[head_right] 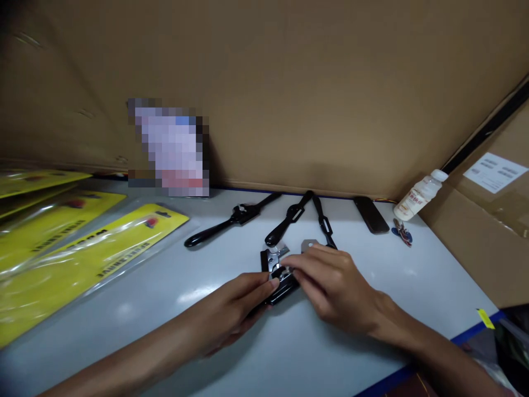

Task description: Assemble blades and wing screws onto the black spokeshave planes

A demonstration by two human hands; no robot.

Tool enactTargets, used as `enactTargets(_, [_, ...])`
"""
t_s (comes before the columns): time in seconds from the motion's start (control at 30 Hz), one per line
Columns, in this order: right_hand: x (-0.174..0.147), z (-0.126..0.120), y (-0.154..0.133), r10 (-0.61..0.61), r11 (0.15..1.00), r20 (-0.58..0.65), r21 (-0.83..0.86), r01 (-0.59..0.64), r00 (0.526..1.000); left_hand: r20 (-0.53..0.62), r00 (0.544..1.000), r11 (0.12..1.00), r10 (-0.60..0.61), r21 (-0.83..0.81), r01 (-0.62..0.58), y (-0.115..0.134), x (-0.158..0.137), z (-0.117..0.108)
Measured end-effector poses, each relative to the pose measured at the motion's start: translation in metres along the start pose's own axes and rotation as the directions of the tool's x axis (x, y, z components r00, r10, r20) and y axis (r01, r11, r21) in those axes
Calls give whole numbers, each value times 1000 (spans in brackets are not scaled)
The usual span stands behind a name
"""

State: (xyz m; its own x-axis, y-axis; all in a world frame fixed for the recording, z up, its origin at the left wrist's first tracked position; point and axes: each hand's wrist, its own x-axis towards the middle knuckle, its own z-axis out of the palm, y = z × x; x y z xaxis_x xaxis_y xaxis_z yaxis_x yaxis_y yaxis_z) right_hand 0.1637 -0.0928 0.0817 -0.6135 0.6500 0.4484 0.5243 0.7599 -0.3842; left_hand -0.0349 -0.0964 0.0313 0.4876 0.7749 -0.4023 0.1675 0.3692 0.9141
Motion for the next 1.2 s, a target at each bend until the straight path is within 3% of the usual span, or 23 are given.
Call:
enactTargets(0.13, [1, 13, 2, -174, 978, 64, -109, 180, 983, 23, 1000, 999, -8, 37, 7, 5, -1, 1])
enactTargets(0.43, [0, 14, 1, -211, 920, 175, -296, 256, 962, 13, 1000, 999, -4, 32, 4, 9, -3, 0])
enactTargets(0.6, [-1, 18, 0, -263, 870, 223, -366, 330, 939, 43, 997, 996, -63, 69, 60, 14, -5, -1])
enactTargets(0.7, [-2, 22, 0, -251, 892, 209, -329, 310, 945, 75, 993, 991, -96, 97, 88, 14, -5, -3])
enactTargets(0.87, [-3, 24, -1, -155, 962, 119, -208, 177, 981, 164, 982, 989, -96, 128, 75, 12, -2, -8])
enactTargets(1.07, [-4, 21, 2, -234, 929, 173, -249, 272, 957, 216, 970, 983, -113, 168, 77, 9, 0, -13])
enactTargets(1.2, [-5, 23, 5, -227, 930, 162, -255, 263, 960, 244, 959, 981, -142, 165, 104, 8, 0, -15])
